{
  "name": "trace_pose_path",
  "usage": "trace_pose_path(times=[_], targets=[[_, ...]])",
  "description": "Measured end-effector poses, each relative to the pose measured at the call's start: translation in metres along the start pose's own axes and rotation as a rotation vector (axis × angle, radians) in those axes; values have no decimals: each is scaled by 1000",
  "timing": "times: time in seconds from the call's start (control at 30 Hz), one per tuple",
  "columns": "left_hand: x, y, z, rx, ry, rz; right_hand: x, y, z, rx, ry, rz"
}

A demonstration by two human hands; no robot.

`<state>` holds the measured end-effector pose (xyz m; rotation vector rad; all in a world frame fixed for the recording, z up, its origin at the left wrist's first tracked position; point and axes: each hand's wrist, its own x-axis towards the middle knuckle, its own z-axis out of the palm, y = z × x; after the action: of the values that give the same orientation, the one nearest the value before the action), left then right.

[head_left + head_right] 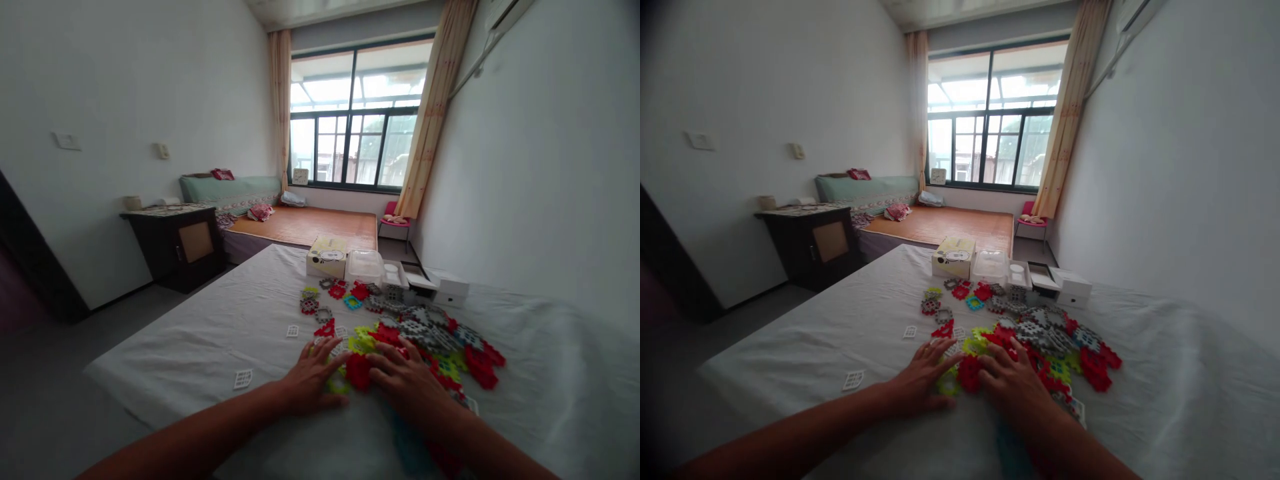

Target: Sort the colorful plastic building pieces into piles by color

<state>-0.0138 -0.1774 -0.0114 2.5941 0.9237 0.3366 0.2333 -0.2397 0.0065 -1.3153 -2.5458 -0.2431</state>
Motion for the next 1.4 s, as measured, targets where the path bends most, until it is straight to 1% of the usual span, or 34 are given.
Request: trace_pose_path(times=[0.1, 0.17, 0.2, 0.23, 0.27, 0.3, 0.33, 0.37, 0.4, 0.43, 0.5, 0.53, 0.57, 0.6, 0.63, 0.73, 0.8, 0.83, 0.87, 0.9, 0.97, 1.0, 1.03, 1.07, 1.13, 1.2, 1.3, 1.33, 1.4], targets=[[43, 21, 16, -58, 51, -16, -11, 32, -16, -14, 12, 170], [65, 33, 19, -90, 78, -20, -16, 64, -26, 24, 27, 271], [75, 35, 17, -93, 84, 0, -17, 81, -31, 50, 44, 320], [84, 32, 13, -85, 102, 22, -18, 100, -34, 77, 67, 368], [93, 24, 8, -65, 134, 29, -17, 119, -36, 102, 93, 418], [101, 10, 0, -37, 179, 9, -16, 137, -37, 125, 118, 467], [108, -9, -8, 0, 258, -57, -14, 153, -37, 147, 136, 508], [115, -32, -17, 37, 320, -184, -12, 167, -35, 169, 148, 537], [122, -56, -25, 65, 345, -317, -8, 179, -33, 188, 154, 553], [127, -81, -32, 74, 359, -390, -4, 187, -29, 205, 158, 561], [137, -124, -41, 85, 344, -523, 7, 195, -20, 236, 154, 551], [141, -139, -42, 86, 336, -540, 14, 195, -16, 250, 148, 537], [145, -148, -41, 89, 330, -546, 22, 194, -11, 262, 139, 520], [149, -153, -38, 90, 322, -529, 30, 190, -6, 269, 130, 500], [152, -153, -33, 82, 312, -480, 38, 187, -3, 272, 121, 477], [159, -135, -17, 0, 251, -241, 58, 180, 3, 265, 81, 410], [160, -121, -12, -53, 187, -89, 64, 189, 0, 260, 51, 388], [159, -117, -13, -52, 178, -52, 64, 199, -3, 247, 50, 401], [158, -115, -17, -31, 195, -36, 60, 214, -8, 223, 69, 440], [157, -115, -23, 6, 247, -44, 54, 233, -12, 181, 107, 502], [155, -125, -41, 89, 438, -117, 34, 279, -19, 57, 211, 656], [155, -133, -51, 122, 543, -186, 21, 302, -20, -13, 248, 715], [157, -143, -61, 148, 618, -271, 7, 324, -18, -68, 254, 748], [160, -153, -70, 165, 646, -340, -6, 344, -13, -99, 235, 774], [169, -172, -82, 173, 630, -422, -26, 372, 2, -105, 174, 789], [181, -187, -86, 142, 561, -432, -35, 387, 22, -74, 137, 780], [198, -199, -82, 78, 487, -404, -35, 396, 45, -57, 160, 774], [202, -201, -80, 67, 483, -399, -33, 397, 49, -59, 165, 785], [207, -203, -78, 63, 495, -398, -30, 397, 48, -61, 152, 816]])
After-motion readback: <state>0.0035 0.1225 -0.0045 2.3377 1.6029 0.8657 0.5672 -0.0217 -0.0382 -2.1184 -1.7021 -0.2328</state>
